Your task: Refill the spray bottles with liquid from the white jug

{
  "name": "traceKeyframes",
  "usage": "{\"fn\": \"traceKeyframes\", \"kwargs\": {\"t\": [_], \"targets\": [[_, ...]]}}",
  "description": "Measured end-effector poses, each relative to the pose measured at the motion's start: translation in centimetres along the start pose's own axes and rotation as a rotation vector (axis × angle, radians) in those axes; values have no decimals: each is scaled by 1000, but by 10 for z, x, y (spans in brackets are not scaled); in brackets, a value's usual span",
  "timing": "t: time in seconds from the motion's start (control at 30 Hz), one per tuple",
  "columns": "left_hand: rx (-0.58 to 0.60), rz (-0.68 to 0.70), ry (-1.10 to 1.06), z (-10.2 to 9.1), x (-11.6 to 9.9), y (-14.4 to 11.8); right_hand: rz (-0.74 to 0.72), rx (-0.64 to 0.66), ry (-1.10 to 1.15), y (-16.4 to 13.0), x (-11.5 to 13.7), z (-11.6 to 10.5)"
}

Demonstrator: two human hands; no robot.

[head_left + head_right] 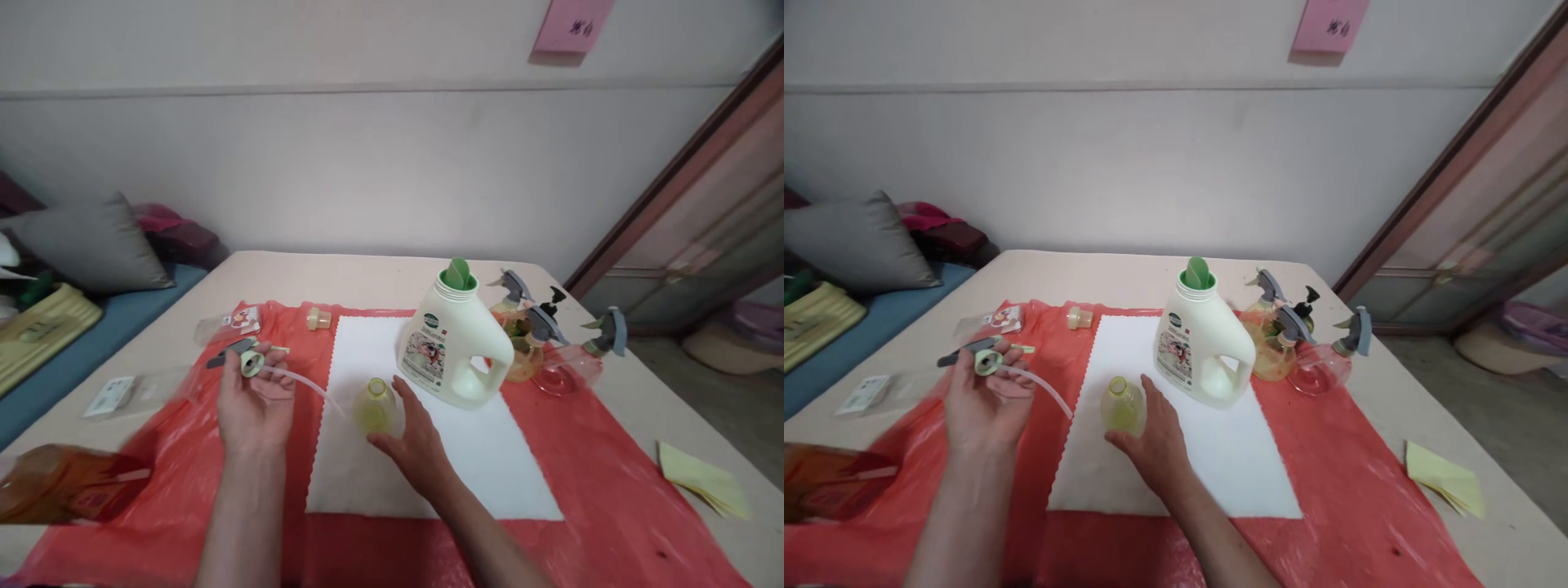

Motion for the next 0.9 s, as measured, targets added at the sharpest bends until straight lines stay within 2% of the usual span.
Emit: {"fn": "traceKeyframes", "kwargs": {"t": [0.1, 0.27, 0.47, 0.7, 0.9], "targets": [[-70, -51, 21, -2, 4, -5, -9, -194, 173, -4, 3, -33], [-84, -87, 3, 0, 10, -8, 67, -474, 426, -4, -9, -78], [-66, -85, 10, 1, 12, -8, 3, -697, 407, -6, -12, -107], [-85, -81, 38, 2, 12, -9, -12, -709, 396, -2, -12, -113], [-45, -82, 31, 0, 15, -7, -67, -565, 380, 12, -1, -118]]}}
Point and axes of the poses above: each hand's wrist, its own y-axis towards the middle knuckle, its own z-axis out of the palm, x = y × z, the point moved 10 cm from there along y, towards the middle knuckle, and after that the axes turned 9 degrees about z, right-handed, at the moved point
